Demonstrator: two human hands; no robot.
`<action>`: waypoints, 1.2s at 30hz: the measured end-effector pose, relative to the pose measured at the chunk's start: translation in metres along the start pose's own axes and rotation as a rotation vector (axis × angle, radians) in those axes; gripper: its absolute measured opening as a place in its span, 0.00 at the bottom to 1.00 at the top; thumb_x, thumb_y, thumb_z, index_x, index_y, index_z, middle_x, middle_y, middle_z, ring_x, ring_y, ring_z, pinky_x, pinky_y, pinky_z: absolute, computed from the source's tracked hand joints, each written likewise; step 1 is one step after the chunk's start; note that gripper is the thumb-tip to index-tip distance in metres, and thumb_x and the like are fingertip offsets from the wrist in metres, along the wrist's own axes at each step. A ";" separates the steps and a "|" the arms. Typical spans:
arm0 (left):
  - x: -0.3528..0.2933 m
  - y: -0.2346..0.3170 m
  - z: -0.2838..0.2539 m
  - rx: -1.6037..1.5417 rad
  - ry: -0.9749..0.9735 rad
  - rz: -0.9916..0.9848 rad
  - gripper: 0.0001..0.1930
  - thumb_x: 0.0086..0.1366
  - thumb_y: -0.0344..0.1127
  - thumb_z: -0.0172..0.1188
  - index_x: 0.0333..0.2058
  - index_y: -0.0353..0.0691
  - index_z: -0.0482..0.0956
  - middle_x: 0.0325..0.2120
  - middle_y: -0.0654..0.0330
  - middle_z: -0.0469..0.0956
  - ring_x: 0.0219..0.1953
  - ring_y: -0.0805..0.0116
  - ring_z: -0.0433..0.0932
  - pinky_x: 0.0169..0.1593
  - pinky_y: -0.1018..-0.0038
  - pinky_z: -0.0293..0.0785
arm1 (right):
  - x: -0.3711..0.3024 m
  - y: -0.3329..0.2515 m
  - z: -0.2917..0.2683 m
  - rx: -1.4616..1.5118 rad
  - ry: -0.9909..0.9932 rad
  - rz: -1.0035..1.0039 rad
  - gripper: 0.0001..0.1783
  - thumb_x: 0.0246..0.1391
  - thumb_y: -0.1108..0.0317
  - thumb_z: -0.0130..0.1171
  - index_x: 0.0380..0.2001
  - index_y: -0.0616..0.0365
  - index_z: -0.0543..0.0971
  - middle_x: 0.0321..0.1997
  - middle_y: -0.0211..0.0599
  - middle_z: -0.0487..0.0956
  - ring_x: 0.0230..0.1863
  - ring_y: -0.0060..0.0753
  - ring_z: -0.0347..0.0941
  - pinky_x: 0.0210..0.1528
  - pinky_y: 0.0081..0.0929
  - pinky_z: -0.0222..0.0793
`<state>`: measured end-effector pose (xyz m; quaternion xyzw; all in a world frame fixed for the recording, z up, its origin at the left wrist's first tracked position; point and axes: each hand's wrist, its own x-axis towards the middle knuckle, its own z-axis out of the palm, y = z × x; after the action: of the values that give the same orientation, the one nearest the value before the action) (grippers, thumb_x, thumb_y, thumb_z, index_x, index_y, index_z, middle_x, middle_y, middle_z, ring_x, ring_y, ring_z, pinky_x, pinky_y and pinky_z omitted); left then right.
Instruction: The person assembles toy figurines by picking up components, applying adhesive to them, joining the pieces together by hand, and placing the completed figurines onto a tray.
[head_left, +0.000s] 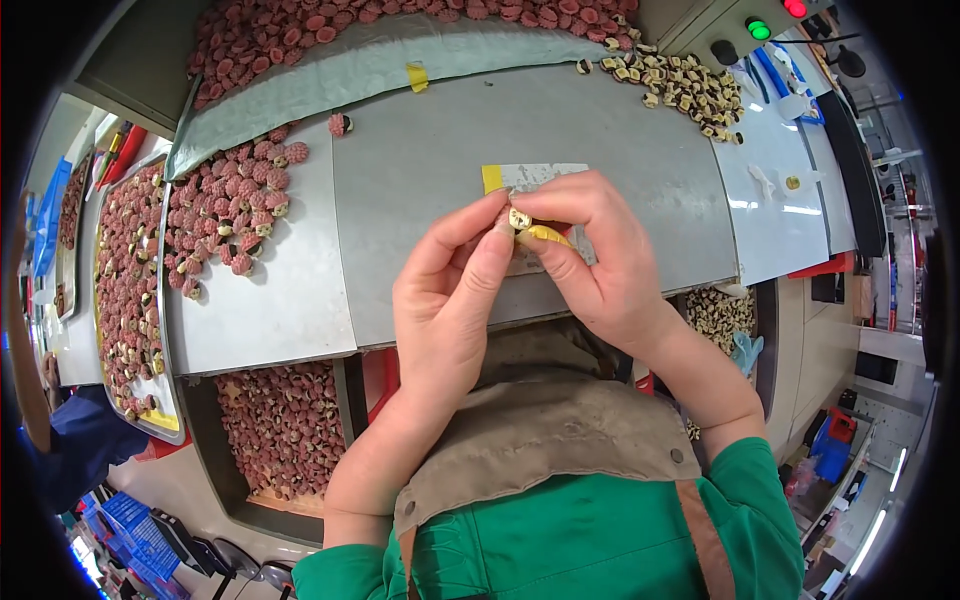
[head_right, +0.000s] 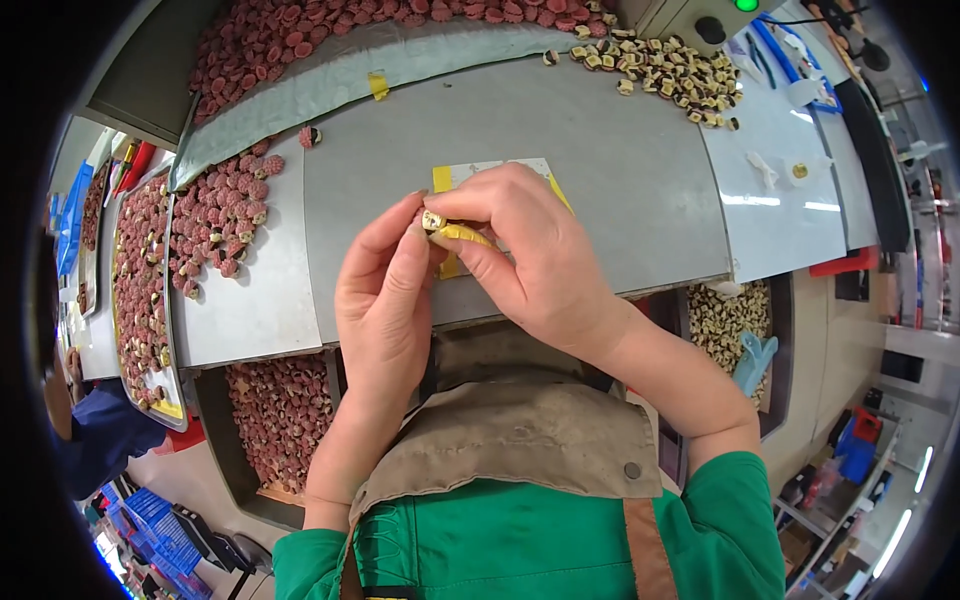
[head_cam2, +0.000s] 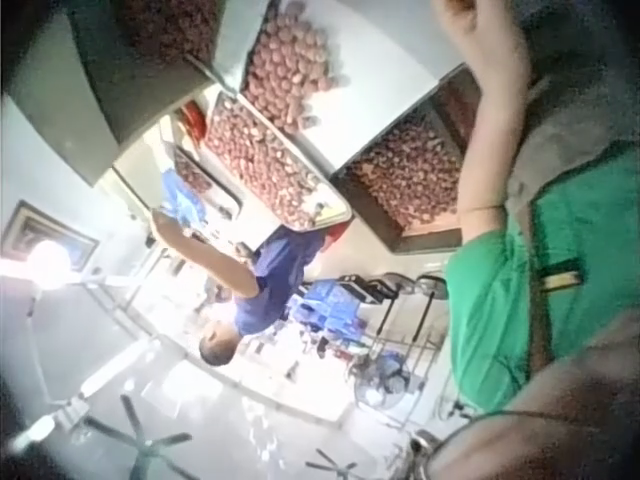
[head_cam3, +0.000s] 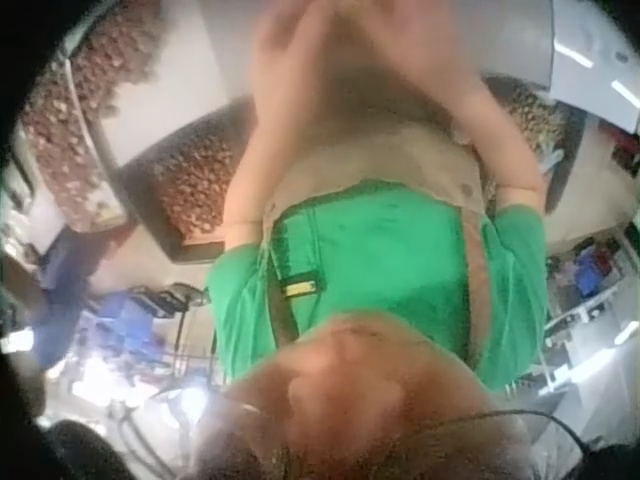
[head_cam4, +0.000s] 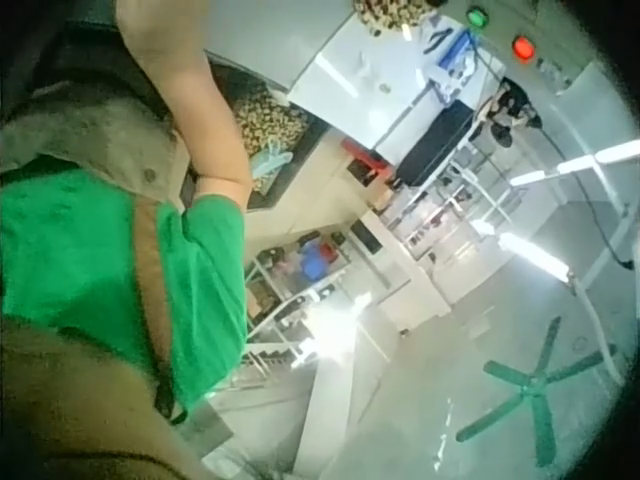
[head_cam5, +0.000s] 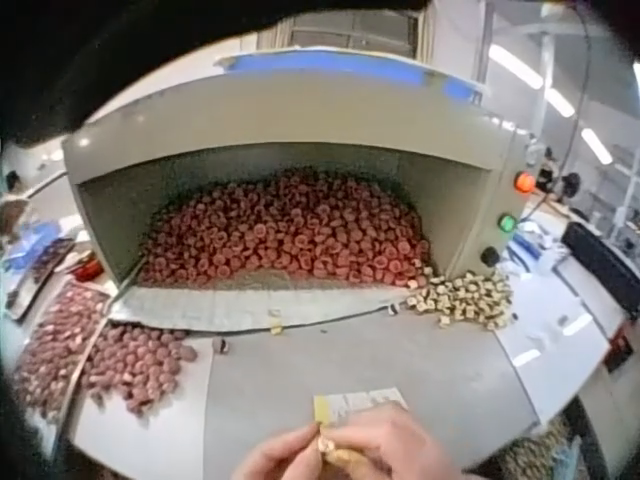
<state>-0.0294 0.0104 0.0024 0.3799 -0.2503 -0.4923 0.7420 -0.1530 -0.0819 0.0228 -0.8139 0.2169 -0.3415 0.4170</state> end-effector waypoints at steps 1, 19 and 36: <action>0.002 0.003 -0.003 0.004 0.000 0.002 0.16 0.67 0.32 0.55 0.52 0.32 0.71 0.45 0.60 0.75 0.48 0.74 0.73 0.53 0.76 0.68 | 0.002 0.003 -0.003 -0.128 -0.017 -0.108 0.14 0.54 0.70 0.59 0.44 0.58 0.73 0.41 0.39 0.73 0.41 0.35 0.71 0.44 0.25 0.68; 0.003 0.009 0.019 0.257 -0.078 -0.088 0.28 0.60 0.23 0.58 0.58 0.34 0.59 0.41 0.57 0.75 0.43 0.75 0.74 0.49 0.78 0.70 | 0.008 0.004 -0.023 -0.204 -0.071 -0.244 0.14 0.39 0.78 0.65 0.32 0.54 0.76 0.35 0.33 0.75 0.38 0.35 0.71 0.39 0.28 0.69; 0.012 0.203 -0.263 1.990 0.636 0.482 0.10 0.64 0.36 0.58 0.40 0.36 0.79 0.30 0.60 0.78 0.32 0.73 0.76 0.36 0.75 0.72 | 0.084 0.100 -0.098 -0.817 -0.069 -0.216 0.10 0.53 0.74 0.54 0.40 0.62 0.73 0.42 0.43 0.73 0.43 0.46 0.70 0.48 0.32 0.66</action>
<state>0.2810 0.1293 0.0128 0.8652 -0.4029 0.2140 0.2079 -0.1756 -0.2431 0.0120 -0.9413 0.2339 -0.2415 0.0291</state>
